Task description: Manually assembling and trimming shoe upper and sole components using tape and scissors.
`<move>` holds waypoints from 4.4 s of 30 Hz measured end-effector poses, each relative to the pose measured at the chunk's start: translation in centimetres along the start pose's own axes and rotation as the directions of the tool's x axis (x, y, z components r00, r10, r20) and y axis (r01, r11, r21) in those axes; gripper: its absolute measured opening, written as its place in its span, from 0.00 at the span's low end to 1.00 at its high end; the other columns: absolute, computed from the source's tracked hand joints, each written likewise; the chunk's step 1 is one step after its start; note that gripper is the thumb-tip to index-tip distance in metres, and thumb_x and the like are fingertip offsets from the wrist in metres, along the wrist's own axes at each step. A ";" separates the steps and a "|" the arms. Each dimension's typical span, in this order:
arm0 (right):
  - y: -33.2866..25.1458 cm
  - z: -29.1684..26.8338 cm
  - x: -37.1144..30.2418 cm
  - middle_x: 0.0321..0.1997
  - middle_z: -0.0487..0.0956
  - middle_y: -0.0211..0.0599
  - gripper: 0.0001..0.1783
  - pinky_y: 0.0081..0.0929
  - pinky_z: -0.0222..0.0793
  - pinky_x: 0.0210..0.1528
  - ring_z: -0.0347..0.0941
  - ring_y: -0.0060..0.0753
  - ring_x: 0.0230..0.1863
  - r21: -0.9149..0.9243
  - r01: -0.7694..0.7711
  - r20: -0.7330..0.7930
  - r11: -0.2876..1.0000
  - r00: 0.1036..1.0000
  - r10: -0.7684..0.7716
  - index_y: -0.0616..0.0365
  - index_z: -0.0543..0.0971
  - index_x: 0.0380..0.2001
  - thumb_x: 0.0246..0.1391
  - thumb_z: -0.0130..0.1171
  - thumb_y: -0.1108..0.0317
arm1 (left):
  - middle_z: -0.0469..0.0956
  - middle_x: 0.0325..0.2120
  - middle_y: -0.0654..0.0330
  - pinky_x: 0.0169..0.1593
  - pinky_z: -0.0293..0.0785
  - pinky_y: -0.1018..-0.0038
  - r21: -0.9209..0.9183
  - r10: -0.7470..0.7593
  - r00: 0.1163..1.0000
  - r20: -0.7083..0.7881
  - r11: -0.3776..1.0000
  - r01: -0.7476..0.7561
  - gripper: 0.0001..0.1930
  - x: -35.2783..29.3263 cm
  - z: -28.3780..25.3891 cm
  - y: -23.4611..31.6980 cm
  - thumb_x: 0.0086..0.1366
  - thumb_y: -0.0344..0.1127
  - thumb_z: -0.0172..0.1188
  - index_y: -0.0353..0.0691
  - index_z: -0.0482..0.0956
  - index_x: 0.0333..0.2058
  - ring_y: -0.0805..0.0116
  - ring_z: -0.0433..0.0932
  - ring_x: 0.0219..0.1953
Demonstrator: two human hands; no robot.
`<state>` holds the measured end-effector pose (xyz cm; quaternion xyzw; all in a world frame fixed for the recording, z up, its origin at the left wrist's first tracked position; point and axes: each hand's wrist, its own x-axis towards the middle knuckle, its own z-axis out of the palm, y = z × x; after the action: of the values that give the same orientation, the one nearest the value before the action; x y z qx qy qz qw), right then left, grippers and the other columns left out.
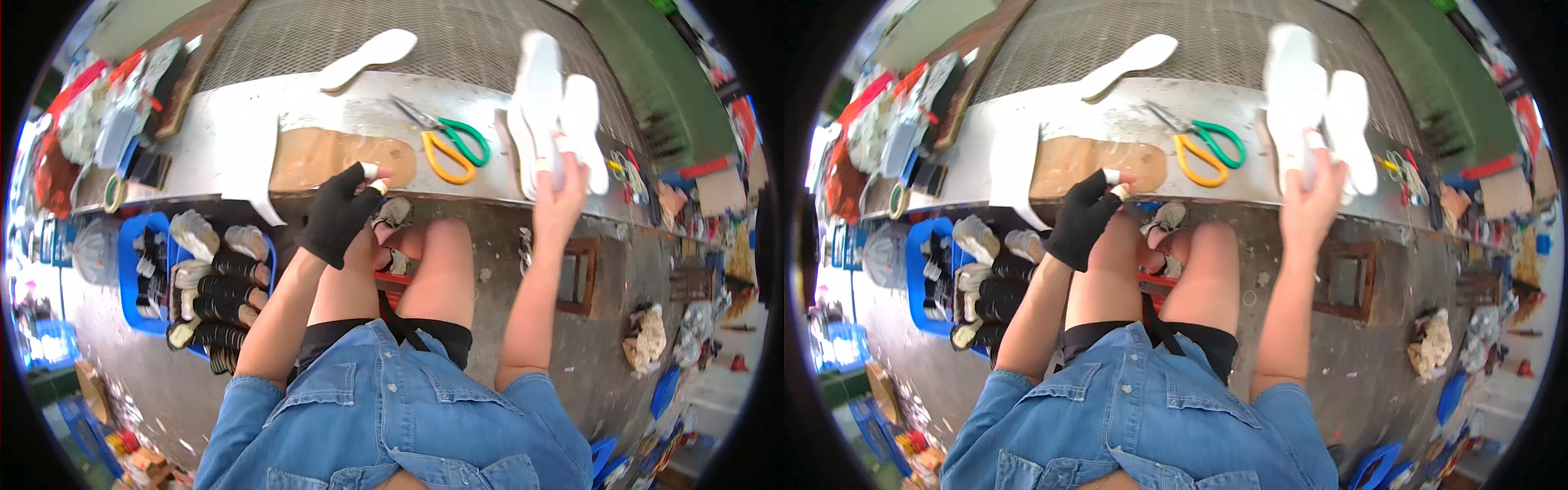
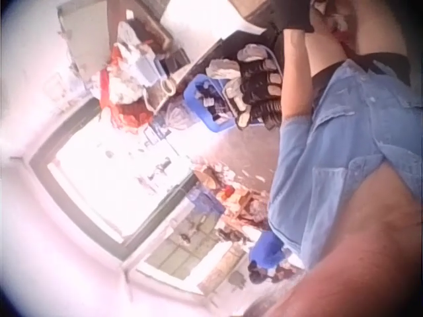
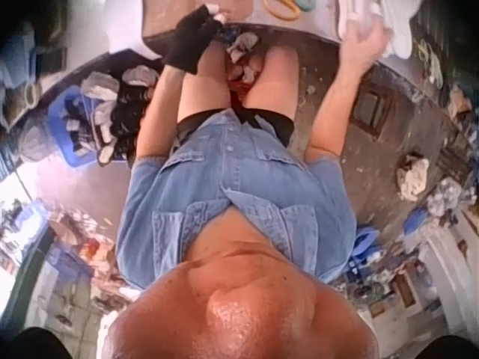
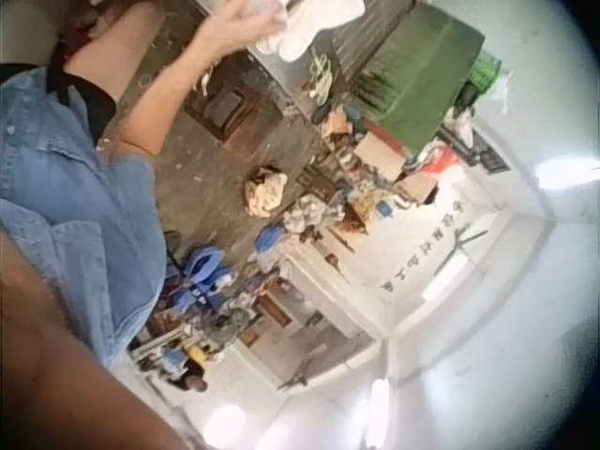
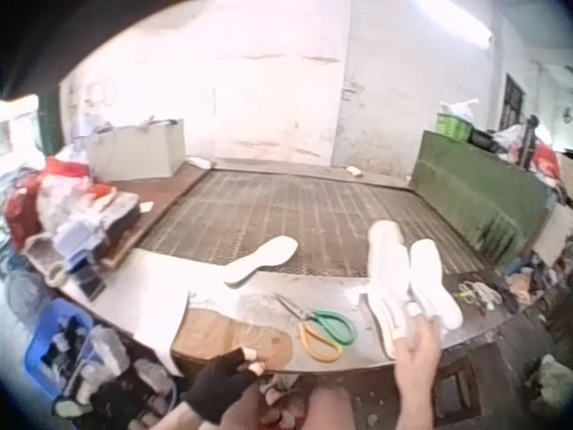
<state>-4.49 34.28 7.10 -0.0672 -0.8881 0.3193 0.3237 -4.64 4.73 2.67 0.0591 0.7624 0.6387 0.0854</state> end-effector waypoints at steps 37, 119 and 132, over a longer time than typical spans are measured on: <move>-21.5 25.9 1.8 0.37 0.76 0.35 0.20 0.28 0.66 0.38 0.71 0.33 0.39 0.675 -0.194 0.692 0.712 0.501 -0.520 0.61 0.77 0.33 0.38 0.68 0.60 | 0.77 0.38 0.56 0.37 0.73 0.73 -0.471 -0.272 0.934 -0.230 0.871 0.137 0.32 2.5 -23.6 -3.4 0.53 0.41 0.64 0.32 0.64 0.54 0.70 0.76 0.35; -13.0 0.2 -8.2 0.32 0.76 0.28 0.13 0.13 0.66 0.31 0.71 0.13 0.30 0.799 -0.550 0.538 0.243 0.835 0.119 0.60 0.71 0.35 0.61 0.48 0.60 | 0.73 0.46 0.54 0.49 0.70 0.70 -0.603 0.141 0.988 0.060 0.794 -0.077 0.24 -3.5 -1.0 8.4 0.58 0.31 0.54 0.30 0.65 0.53 0.65 0.73 0.48; -11.8 1.6 -9.9 0.29 0.76 0.26 0.08 0.12 0.66 0.28 0.69 0.10 0.27 0.739 -0.660 0.647 0.133 0.751 0.132 0.62 0.71 0.36 0.59 0.52 0.67 | 0.75 0.30 0.58 0.31 0.72 0.75 -0.730 -0.015 1.000 0.012 0.683 0.018 0.16 -5.8 0.7 8.8 0.61 0.32 0.50 0.30 0.71 0.45 0.72 0.73 0.29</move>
<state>3.31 20.95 8.08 -0.0286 -0.5009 0.8650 -0.0107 1.07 5.82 11.53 0.0149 0.4456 0.8884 0.1095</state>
